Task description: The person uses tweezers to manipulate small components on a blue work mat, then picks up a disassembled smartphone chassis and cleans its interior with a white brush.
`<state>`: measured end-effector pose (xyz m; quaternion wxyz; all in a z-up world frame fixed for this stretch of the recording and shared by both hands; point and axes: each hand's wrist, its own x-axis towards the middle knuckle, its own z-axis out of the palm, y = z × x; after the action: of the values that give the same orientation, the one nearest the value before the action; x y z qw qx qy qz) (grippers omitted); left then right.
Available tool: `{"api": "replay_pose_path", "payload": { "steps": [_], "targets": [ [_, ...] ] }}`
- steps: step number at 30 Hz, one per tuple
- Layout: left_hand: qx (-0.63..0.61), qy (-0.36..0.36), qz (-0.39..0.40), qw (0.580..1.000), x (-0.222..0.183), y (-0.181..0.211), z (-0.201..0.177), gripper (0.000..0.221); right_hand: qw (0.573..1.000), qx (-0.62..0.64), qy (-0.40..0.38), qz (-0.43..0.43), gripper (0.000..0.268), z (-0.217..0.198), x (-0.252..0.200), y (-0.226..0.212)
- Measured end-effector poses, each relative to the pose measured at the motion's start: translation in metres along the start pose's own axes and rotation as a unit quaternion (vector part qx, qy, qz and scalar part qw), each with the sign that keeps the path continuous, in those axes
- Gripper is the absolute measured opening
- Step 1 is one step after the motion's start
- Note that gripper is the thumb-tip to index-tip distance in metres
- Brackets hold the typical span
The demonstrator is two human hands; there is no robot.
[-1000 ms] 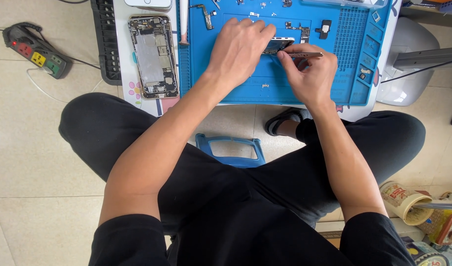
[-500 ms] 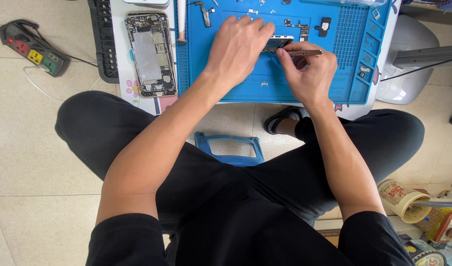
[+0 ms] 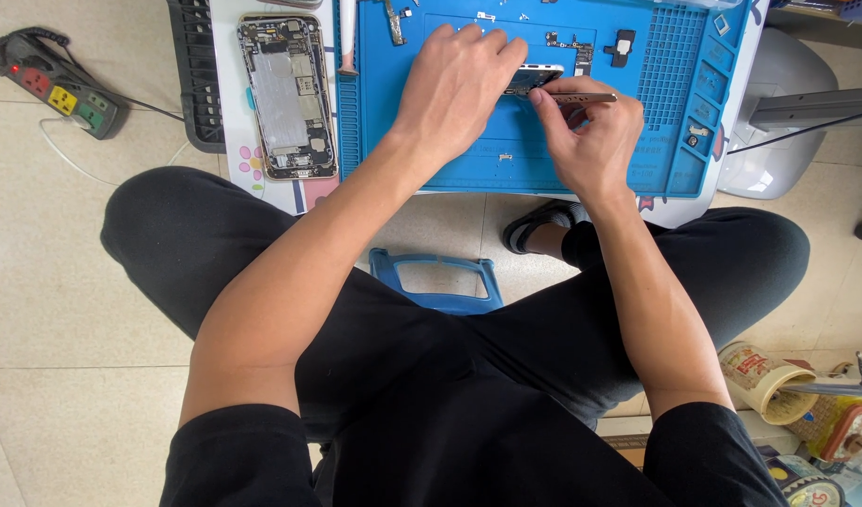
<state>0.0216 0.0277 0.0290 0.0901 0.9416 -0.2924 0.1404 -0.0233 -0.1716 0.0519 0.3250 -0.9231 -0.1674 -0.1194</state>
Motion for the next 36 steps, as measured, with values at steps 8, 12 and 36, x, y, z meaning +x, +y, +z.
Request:
{"api": "replay_pose_path", "payload": {
  "steps": [8, 12, 36],
  "targets": [
    [0.012, -0.002, 0.001, 1.0, 0.0, 0.0, 0.001, 0.037, 1.0, 0.024, -0.004, -0.006, 0.017, -0.004, 0.002, -0.005],
    [-0.002, 0.006, 0.002, 1.0, 0.001, 0.0, 0.001, 0.036, 1.0, 0.026, -0.003, -0.009, 0.018, -0.012, 0.003, -0.01],
    [0.012, -0.001, -0.027, 1.0, 0.001, 0.01, 0.027, 0.019, 0.989, -0.014, -0.03, -0.141, 0.013, 0.066, 0.125, -0.018]
  ]
}}
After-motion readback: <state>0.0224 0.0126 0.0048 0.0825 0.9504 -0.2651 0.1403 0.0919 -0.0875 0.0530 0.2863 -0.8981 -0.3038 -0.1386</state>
